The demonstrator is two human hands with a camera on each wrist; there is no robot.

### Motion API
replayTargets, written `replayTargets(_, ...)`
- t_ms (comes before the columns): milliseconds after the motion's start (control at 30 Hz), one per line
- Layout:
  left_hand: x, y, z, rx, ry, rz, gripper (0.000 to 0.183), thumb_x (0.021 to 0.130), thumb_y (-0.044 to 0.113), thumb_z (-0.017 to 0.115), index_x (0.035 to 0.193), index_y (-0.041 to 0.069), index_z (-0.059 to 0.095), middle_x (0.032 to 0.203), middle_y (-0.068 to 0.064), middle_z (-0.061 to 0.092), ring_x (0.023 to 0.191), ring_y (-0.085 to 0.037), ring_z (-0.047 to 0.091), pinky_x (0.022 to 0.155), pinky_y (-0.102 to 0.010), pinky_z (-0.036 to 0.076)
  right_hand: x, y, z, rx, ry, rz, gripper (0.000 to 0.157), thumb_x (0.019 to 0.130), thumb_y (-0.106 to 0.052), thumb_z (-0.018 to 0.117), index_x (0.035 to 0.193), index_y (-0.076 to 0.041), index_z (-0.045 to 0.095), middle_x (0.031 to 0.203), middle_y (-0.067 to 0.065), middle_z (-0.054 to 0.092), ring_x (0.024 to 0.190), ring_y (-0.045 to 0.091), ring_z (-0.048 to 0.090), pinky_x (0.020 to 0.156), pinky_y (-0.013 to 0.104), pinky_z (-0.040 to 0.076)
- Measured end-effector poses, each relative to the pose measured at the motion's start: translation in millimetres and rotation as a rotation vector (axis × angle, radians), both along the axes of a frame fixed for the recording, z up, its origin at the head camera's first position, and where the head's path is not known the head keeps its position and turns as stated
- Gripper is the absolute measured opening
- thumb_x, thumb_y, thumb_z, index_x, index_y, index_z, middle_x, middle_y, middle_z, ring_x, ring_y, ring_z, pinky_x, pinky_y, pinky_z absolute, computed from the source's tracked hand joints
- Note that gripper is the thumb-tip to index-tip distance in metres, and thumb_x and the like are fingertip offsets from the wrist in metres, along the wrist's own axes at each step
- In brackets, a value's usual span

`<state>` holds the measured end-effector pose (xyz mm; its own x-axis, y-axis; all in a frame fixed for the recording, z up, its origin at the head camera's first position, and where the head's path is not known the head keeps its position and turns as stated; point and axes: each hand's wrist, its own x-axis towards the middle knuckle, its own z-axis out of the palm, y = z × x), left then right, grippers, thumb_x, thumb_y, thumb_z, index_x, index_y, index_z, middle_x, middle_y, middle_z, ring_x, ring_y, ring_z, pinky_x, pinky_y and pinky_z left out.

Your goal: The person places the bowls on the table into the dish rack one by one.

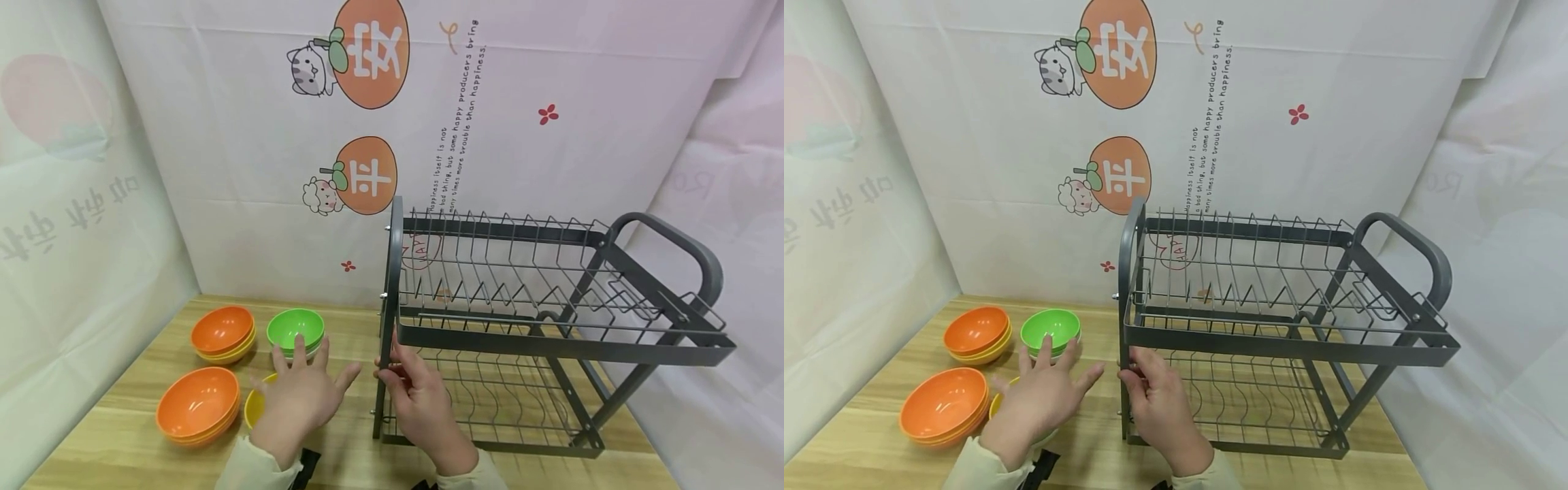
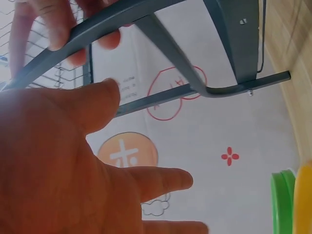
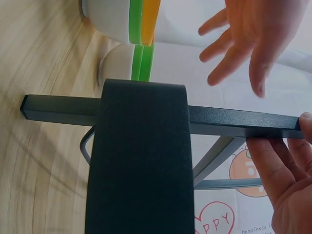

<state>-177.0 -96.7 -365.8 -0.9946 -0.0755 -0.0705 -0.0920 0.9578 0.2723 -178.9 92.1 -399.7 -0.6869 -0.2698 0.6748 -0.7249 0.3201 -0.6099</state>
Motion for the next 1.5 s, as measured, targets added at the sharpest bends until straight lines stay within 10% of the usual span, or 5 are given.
replayTargets(233,8.8,-37,19.5,0.088,0.131,-0.093,0.087,0.083,0.074,0.039,0.146,0.014,0.034,0.142,-0.029,0.028,0.126,-0.054,0.024,0.089,-0.072,0.030,8.6,-4,13.4,-0.024,-0.021,0.016,0.041,0.089,0.000,0.059,0.128,-0.012,0.054,0.099,0.001,0.061,0.079,0.020,0.065,0.055,0.024,0.053)
replayTargets(500,14.3,-89,29.9,0.163,0.135,-0.126,0.075,0.087,0.056,0.055,0.139,0.003,0.041,0.133,-0.027,0.044,0.118,-0.047,0.041,0.091,-0.064,0.035,-0.9,-1,-1.3,-0.024,0.002,0.028,0.053,0.090,-0.005,0.059,0.140,-0.012,0.044,0.102,0.001,0.061,0.081,0.016,0.065,0.055,0.024,0.053)
replayTargets(833,20.6,-121,1.7,0.321,-0.033,-0.077,0.077,0.078,0.058,0.064,0.138,0.014,0.046,0.124,-0.020,0.054,0.104,-0.035,0.053,0.080,-0.055,0.045,-0.1,-2,0.8,-0.029,-0.012,0.016,0.038,0.092,-0.009,0.058,0.128,-0.019,0.054,0.100,0.002,0.061,0.082,0.013,0.064,0.056,0.024,0.053)
replayTargets(1500,10.3,-130,-30.9,0.376,-0.069,-0.059,0.072,0.081,0.044,0.069,0.139,0.010,0.044,0.129,-0.026,0.048,0.115,-0.045,0.044,0.085,-0.062,0.039,-1.5,-4,0.0,-0.042,-0.019,0.007,0.036,0.088,-0.002,0.061,0.121,-0.017,0.057,0.099,-0.003,0.061,0.080,0.015,0.064,0.053,0.023,0.052)
